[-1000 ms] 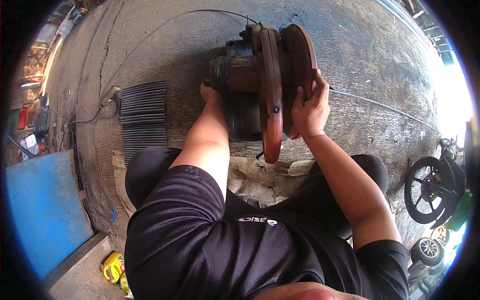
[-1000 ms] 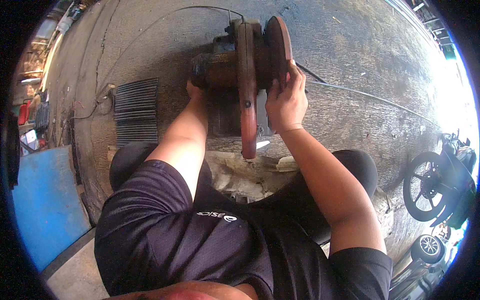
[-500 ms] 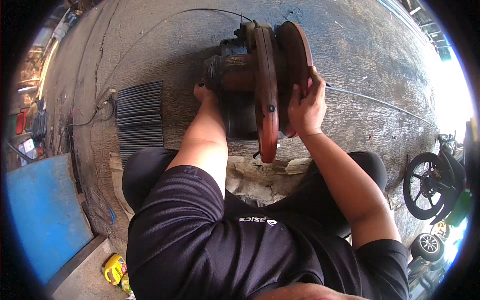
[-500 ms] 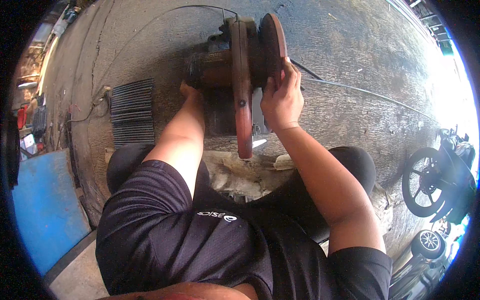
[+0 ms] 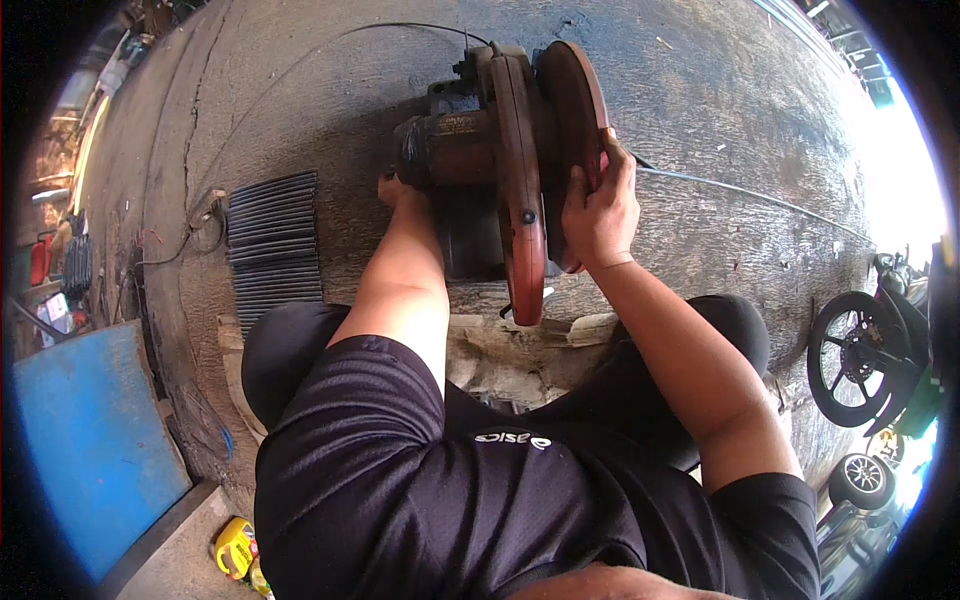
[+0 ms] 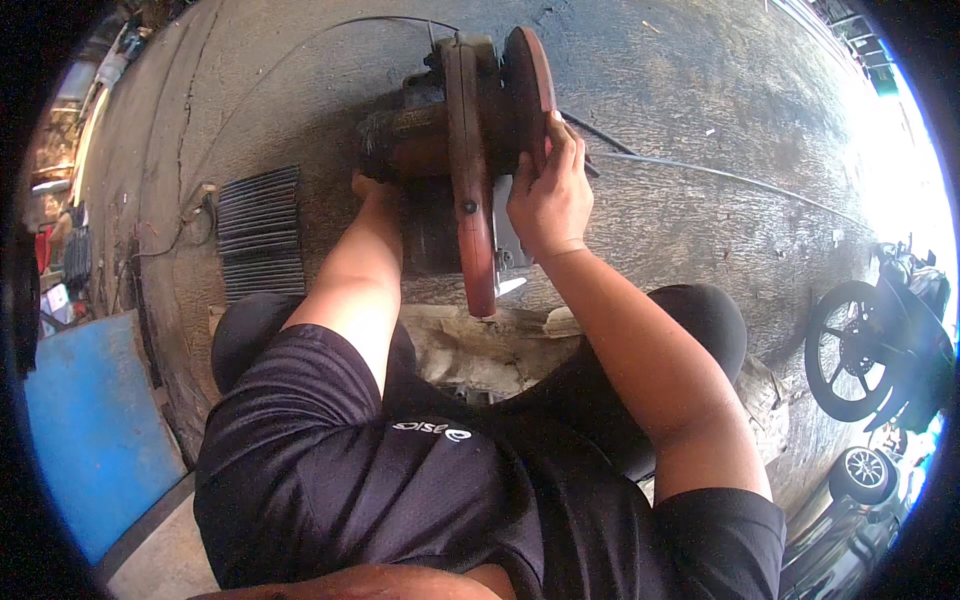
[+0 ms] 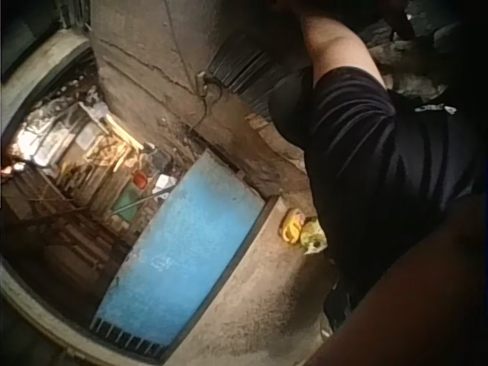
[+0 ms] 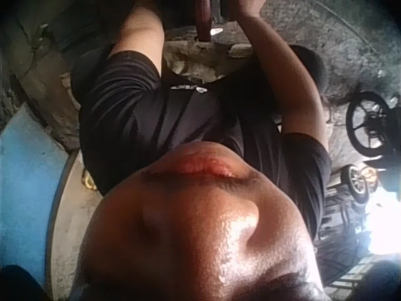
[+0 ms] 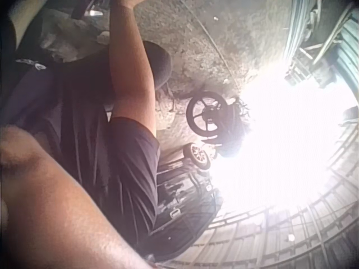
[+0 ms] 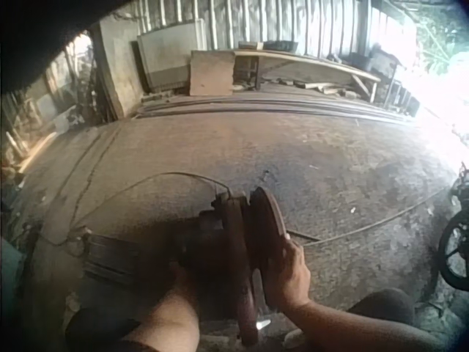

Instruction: Cutting a metal rod to length using a chop saw.

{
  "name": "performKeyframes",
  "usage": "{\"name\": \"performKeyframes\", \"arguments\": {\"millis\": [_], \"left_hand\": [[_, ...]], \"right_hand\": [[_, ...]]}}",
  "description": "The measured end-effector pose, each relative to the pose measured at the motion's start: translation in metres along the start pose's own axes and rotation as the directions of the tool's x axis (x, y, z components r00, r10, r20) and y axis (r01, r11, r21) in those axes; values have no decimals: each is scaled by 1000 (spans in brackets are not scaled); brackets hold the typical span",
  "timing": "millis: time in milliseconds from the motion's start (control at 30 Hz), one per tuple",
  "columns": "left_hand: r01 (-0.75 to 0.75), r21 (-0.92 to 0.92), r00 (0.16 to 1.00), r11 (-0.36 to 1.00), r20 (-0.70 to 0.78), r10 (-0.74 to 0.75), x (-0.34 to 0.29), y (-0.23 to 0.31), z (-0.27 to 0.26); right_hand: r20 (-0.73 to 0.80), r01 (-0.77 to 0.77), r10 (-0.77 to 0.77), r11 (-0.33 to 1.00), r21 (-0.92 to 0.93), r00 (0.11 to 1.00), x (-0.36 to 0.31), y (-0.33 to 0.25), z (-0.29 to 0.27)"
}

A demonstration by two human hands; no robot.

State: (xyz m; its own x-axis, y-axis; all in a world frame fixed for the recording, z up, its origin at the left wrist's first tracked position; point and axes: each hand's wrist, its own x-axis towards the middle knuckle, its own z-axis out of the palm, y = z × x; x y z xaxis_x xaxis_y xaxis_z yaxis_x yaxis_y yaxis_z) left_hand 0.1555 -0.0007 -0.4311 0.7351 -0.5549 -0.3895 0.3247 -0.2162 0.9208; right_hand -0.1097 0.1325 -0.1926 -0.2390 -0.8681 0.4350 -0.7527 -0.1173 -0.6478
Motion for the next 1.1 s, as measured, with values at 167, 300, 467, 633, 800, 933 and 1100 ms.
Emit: {"name": "performKeyframes", "arguments": {"millis": [167,300,467,633,800,933,1100], "left_hand": [[39,72,998,997,-53,-35,-22,21,0],[31,36,999,999,-33,-30,-21,25,-5],[-19,92,999,996,-42,23,-10,3,-3],[-60,138,996,989,-59,69,-6,-7,-2],[-94,179,992,979,-72,108,-7,-6,-3],[-105,200,991,974,-63,120,-5,-6,-5],[-130,224,987,966,-61,147,-5,-9,-2]], "right_hand": [[13,-5,5,1000,14,1000,0,0,-1],[11,-21,21,1000,23,1000,1,-2,0],[5,1,-1,1000,-27,1000,0,-3,-1],[-1,18,-18,1000,-21,1000,1,-2,0],[-21,40,-41,998,-40,999,1,-1,1],[-7,15,-15,1000,-16,1000,0,-1,0],[9,-8,8,999,-32,1000,1,-2,0]]}}
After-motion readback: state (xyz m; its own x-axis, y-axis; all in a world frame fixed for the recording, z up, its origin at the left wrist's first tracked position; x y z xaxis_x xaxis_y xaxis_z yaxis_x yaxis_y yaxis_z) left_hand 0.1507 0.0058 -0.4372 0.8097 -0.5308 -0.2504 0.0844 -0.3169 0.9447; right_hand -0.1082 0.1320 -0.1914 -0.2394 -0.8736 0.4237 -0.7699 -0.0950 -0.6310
